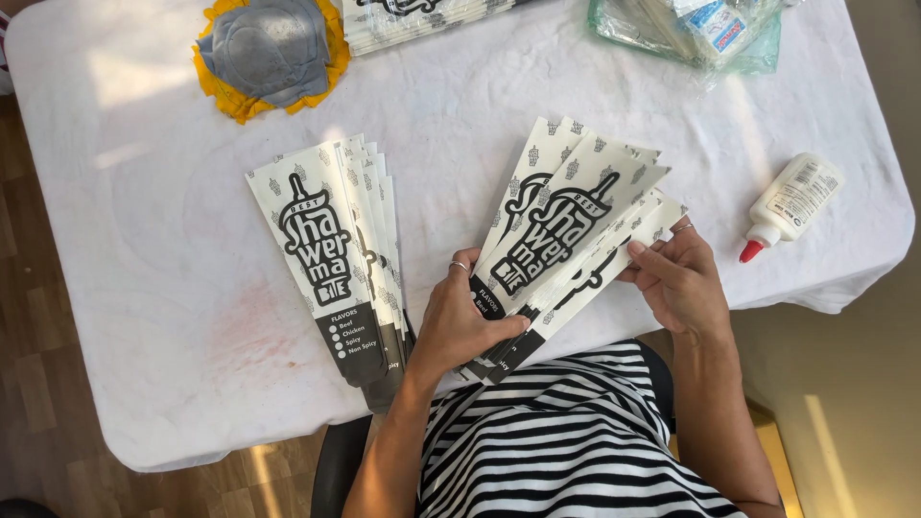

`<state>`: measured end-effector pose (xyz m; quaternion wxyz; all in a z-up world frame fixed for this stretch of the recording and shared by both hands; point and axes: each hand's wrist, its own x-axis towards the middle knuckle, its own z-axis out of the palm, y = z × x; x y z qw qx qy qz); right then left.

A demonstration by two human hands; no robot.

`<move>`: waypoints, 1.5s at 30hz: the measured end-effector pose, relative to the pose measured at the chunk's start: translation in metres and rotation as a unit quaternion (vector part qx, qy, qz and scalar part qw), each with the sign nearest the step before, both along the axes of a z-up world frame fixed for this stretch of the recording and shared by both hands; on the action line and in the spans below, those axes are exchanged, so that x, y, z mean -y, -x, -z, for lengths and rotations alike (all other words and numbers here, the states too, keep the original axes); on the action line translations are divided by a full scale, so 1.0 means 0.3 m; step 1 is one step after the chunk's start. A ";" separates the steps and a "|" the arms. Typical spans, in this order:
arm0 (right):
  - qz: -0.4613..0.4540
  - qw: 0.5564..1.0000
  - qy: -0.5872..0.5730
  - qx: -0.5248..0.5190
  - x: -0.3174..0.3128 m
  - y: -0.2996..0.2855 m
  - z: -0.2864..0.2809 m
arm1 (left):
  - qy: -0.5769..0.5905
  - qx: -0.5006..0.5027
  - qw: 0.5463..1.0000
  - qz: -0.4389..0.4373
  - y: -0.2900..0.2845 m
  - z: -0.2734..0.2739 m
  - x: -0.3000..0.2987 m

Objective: The person organizes and stacks printed paper shawarma sleeves on a table. The person counts and aligns the sleeves by hand, turns them over, stacks them together, and prepares them into organized batches.

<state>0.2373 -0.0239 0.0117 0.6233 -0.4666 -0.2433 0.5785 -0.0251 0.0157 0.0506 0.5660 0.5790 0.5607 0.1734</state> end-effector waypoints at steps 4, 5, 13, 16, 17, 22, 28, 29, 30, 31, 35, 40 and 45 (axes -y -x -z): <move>0.023 1.000 0.013 -0.005 -0.017 0.015 0.037 | -0.021 -0.075 0.995 0.057 -0.024 -0.026 -0.003; 0.027 0.999 0.024 -0.022 -0.018 0.023 0.051 | -0.026 -0.083 0.995 0.058 -0.026 -0.030 -0.001; -0.035 0.991 0.015 -0.128 -0.017 0.087 0.068 | -0.052 -0.169 0.980 0.086 -0.090 -0.002 0.026; 0.031 0.999 0.018 -0.039 -0.012 0.148 0.066 | -0.158 -0.182 0.968 0.068 -0.106 0.085 0.056; 0.076 0.997 -0.005 -0.028 -0.018 0.166 0.054 | -0.212 -0.177 0.959 0.059 -0.105 0.092 0.061; 0.161 0.983 -0.077 -0.049 -0.037 0.185 0.012 | -0.314 -0.137 0.939 0.041 -0.097 0.023 0.038; 0.184 0.975 0.006 -0.120 -0.077 0.209 0.038 | -0.351 -0.189 0.914 0.075 -0.134 0.122 0.039; 0.203 0.972 0.013 -0.115 -0.077 0.200 0.046 | -0.354 -0.184 0.914 0.078 -0.141 0.120 0.040; 0.218 0.969 0.021 -0.111 -0.076 0.195 0.055 | -0.355 -0.180 0.914 0.078 -0.144 0.118 0.045; 0.214 0.970 0.021 -0.111 -0.077 0.184 0.049 | -0.355 -0.182 0.914 0.074 -0.141 0.070 0.031; 0.215 0.965 0.010 -0.148 -0.081 0.147 0.085 | -0.207 -0.040 0.970 0.119 -0.084 -0.059 -0.023; 0.178 0.962 -0.002 -0.208 -0.069 0.079 0.187 | -0.177 -0.043 0.971 0.154 -0.034 -0.012 -0.084; 0.127 0.932 -0.084 -0.330 -0.058 0.029 0.324 | -0.035 0.174 0.945 0.274 -0.072 0.045 -0.050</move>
